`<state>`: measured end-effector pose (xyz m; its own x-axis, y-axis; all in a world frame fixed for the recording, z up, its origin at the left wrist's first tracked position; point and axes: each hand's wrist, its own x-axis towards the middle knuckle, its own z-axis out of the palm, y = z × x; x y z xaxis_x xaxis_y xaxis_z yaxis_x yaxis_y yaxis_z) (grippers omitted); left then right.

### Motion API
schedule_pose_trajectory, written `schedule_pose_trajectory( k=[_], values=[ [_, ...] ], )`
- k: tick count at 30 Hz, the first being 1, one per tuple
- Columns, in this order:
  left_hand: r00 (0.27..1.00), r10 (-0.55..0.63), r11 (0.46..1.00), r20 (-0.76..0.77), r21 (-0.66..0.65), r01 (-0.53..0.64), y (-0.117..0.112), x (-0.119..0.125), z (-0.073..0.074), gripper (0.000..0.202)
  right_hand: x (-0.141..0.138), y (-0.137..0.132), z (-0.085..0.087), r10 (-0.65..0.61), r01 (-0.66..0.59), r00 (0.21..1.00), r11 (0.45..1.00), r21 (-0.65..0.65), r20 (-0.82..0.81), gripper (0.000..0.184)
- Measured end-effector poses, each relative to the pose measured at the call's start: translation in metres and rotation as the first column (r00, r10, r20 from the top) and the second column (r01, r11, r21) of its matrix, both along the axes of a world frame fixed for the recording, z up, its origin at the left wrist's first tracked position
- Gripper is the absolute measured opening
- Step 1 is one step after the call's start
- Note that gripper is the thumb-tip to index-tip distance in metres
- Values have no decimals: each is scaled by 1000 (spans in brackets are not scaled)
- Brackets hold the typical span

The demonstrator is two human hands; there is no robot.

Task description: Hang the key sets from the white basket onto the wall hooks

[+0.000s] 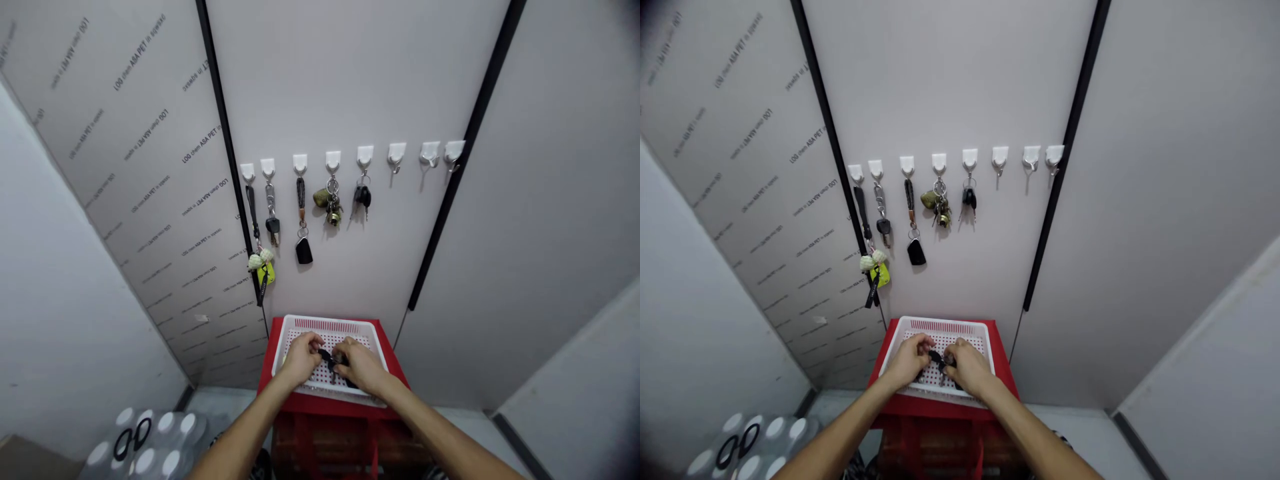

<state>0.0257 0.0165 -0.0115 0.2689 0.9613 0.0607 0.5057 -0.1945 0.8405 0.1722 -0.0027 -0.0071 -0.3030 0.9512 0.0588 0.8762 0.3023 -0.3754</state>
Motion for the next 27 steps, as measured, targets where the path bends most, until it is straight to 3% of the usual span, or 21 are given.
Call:
schedule_pose_trajectory(
  k=[4,10,20,27],
  values=[
    [995,6,999,98,-33,-3,-2,-1,2,26,0,-1,1,7,-8,999,1000,7,34,21],
    [990,65,996,126,-77,-56,-3,-2,4,26,-1,-1,3,50,-52,997,998,40,61,19],
    [995,81,992,58,-103,-74,-2,-1,2,28,1,-5,5,-52,53,999,998,-37,15,25],
    [1000,-7,998,-30,-68,5,1,0,-8,29,3,0,0,-7,-2,994,997,-83,-110,24]
  ],
)
